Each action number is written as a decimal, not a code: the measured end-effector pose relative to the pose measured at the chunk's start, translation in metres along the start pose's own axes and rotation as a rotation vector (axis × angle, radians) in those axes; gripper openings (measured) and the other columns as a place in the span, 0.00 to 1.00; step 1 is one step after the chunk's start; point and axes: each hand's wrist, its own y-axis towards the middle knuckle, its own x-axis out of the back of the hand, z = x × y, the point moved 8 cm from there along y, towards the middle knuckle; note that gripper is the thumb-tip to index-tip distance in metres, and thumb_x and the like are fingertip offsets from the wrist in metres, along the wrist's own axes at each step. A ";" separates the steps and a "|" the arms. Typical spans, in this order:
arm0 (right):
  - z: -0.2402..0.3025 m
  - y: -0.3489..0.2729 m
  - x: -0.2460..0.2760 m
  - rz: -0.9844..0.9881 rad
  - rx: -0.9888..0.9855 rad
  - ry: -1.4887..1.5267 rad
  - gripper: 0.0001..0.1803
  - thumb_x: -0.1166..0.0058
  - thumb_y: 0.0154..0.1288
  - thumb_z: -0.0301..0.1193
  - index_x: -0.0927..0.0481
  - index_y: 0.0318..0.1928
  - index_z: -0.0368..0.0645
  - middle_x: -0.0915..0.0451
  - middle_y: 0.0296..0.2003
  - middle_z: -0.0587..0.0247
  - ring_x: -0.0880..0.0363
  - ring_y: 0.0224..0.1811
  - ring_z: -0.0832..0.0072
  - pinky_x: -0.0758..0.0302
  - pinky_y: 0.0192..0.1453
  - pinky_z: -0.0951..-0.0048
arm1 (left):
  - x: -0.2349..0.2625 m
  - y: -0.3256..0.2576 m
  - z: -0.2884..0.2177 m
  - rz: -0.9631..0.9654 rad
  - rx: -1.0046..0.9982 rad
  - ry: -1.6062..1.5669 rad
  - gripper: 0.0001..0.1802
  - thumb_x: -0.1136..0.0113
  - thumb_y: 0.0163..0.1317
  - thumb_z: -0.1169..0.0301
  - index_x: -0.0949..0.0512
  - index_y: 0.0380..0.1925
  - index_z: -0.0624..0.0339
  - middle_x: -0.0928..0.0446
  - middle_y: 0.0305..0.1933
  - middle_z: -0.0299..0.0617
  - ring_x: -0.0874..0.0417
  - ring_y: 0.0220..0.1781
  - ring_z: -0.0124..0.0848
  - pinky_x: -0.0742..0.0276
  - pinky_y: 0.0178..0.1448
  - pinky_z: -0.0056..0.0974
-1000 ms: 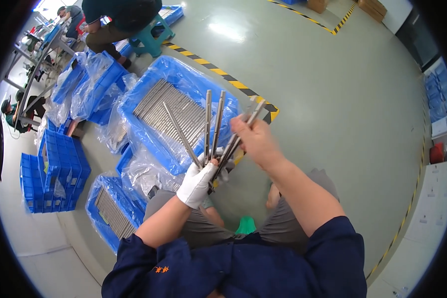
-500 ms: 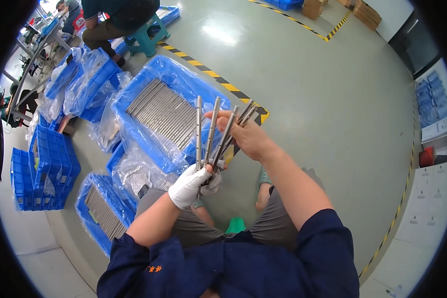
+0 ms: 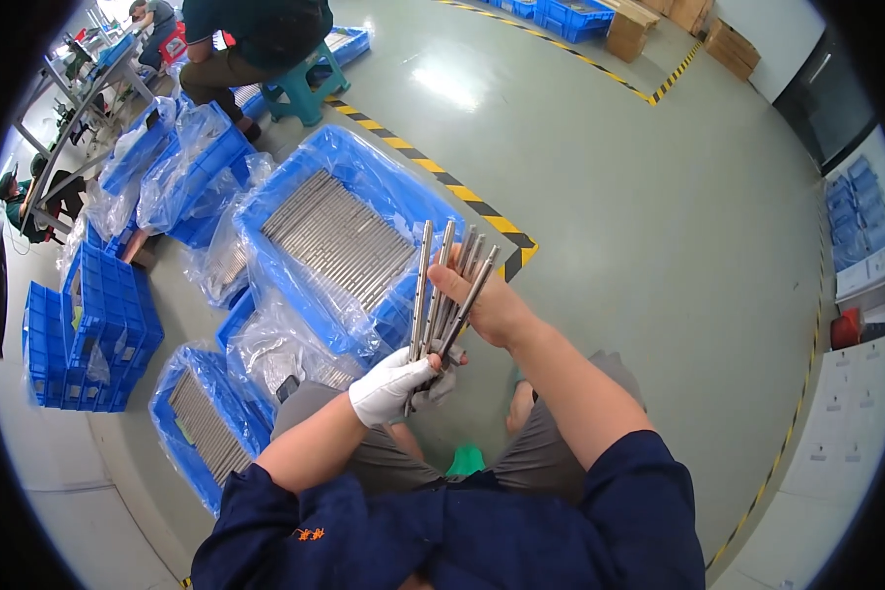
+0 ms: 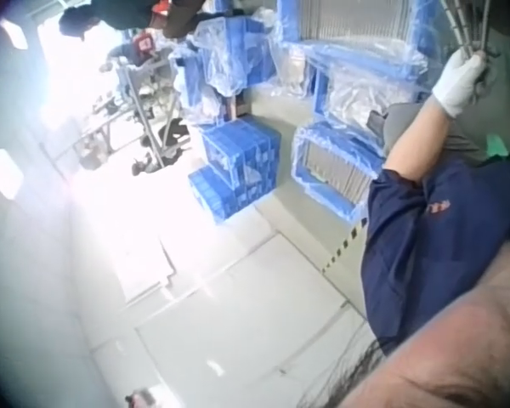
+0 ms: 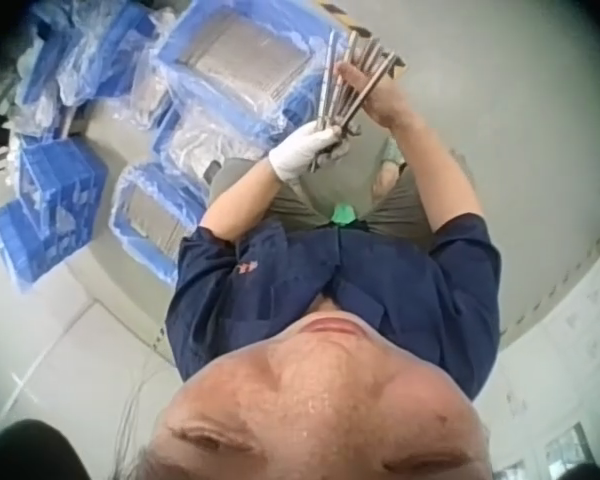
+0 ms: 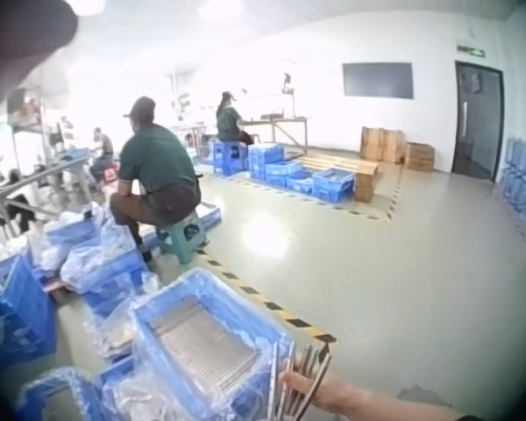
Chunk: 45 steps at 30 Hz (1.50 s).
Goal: Inspecting and capping long metal rods in a hardware manufacturing facility.
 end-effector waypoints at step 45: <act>-0.013 -0.100 -0.025 -0.009 0.492 -1.555 0.32 0.36 0.51 0.43 0.28 0.58 0.51 0.31 0.26 0.62 0.30 0.27 0.68 0.31 0.31 0.67 | 0.089 -0.001 -0.022 -0.440 -0.363 -0.796 0.06 0.45 0.64 0.70 0.30 0.28 0.55 0.29 0.23 0.36 0.28 0.23 0.29 0.27 0.32 0.37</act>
